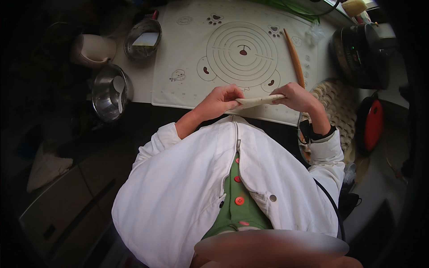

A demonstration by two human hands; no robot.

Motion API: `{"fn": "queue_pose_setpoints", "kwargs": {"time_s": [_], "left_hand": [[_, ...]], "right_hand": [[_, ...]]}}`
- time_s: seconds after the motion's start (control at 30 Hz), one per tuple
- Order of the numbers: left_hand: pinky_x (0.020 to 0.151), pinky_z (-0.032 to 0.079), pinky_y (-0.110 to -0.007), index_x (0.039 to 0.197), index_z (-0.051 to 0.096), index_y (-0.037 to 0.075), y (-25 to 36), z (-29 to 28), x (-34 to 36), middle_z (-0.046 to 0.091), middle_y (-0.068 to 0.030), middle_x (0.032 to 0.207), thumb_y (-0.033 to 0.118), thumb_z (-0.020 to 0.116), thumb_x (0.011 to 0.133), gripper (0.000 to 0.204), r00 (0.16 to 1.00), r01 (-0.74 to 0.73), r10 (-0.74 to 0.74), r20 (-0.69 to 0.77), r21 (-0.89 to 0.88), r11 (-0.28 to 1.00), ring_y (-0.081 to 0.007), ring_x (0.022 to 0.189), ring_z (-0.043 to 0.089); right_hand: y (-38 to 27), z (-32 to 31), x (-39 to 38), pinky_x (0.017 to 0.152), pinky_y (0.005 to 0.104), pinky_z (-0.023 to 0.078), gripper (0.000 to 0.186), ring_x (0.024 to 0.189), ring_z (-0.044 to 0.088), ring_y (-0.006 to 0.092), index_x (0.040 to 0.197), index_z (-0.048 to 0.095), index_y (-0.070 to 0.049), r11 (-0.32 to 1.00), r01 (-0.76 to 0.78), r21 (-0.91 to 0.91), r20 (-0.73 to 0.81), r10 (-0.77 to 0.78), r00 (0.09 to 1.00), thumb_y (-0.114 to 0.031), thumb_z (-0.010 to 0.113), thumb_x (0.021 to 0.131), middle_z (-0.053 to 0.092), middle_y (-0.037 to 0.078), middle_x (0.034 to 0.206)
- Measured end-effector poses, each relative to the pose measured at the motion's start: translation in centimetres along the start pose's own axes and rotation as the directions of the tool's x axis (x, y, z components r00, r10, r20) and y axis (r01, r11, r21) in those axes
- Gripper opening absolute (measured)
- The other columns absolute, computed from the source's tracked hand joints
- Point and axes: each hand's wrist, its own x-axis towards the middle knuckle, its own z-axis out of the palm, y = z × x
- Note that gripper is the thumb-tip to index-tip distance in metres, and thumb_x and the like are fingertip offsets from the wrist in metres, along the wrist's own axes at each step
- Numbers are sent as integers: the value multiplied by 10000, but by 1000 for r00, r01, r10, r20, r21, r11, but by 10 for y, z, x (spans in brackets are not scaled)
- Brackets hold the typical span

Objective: The person kneads a small piece of dough into a ball, then uses a wooden rolling pin to flatten it into a thin circular sheet on a silicone mat. The person periodically rotates the dough while rolling to maintain an even shape. The clip ends with the person moving away from the mat and handling a metal bowl.

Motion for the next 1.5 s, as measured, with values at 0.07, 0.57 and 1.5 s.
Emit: {"fn": "queue_pose_setpoints", "kwargs": {"time_s": [0.07, 0.57, 1.5], "left_hand": [[910, 466, -275, 1036, 597, 19, 18, 2, -6, 643, -25, 987, -88, 529, 844, 230, 998, 12, -7, 55, -99, 995, -106, 962, 606], [897, 506, -346, 987, 648, 47, 10, -71, 40, 692, -65, 997, -79, 575, 812, 228, 796, -385, 576, 184, 890, 247, -253, 980, 655], [1175, 155, -496, 1483, 317, 39, -56, -85, 11, 239, -161, 1574, 268, 457, 995, 557, 711, 46, 600, -367, 875, 481, -335, 1462, 201]], "right_hand": [[-22, -14, -8, 665, 364, 490, 204, 698, 619, 281, 984, 702, -8, 999, -49, 19, 60, 48, 997, -134, 708, 825, 672, 147, 788], [6, 53, 69, 941, 356, 434, 373, 1075, 598, 194, 1131, 650, -138, 822, -49, -567, -653, -412, 636, -53, 599, 772, 664, 10, 1114], [108, 58, 52, 839, 425, 475, 387, 975, 570, 340, 1242, 577, -106, 968, -249, 22, -871, 141, 471, -45, 637, 865, 572, 128, 1061]]}}
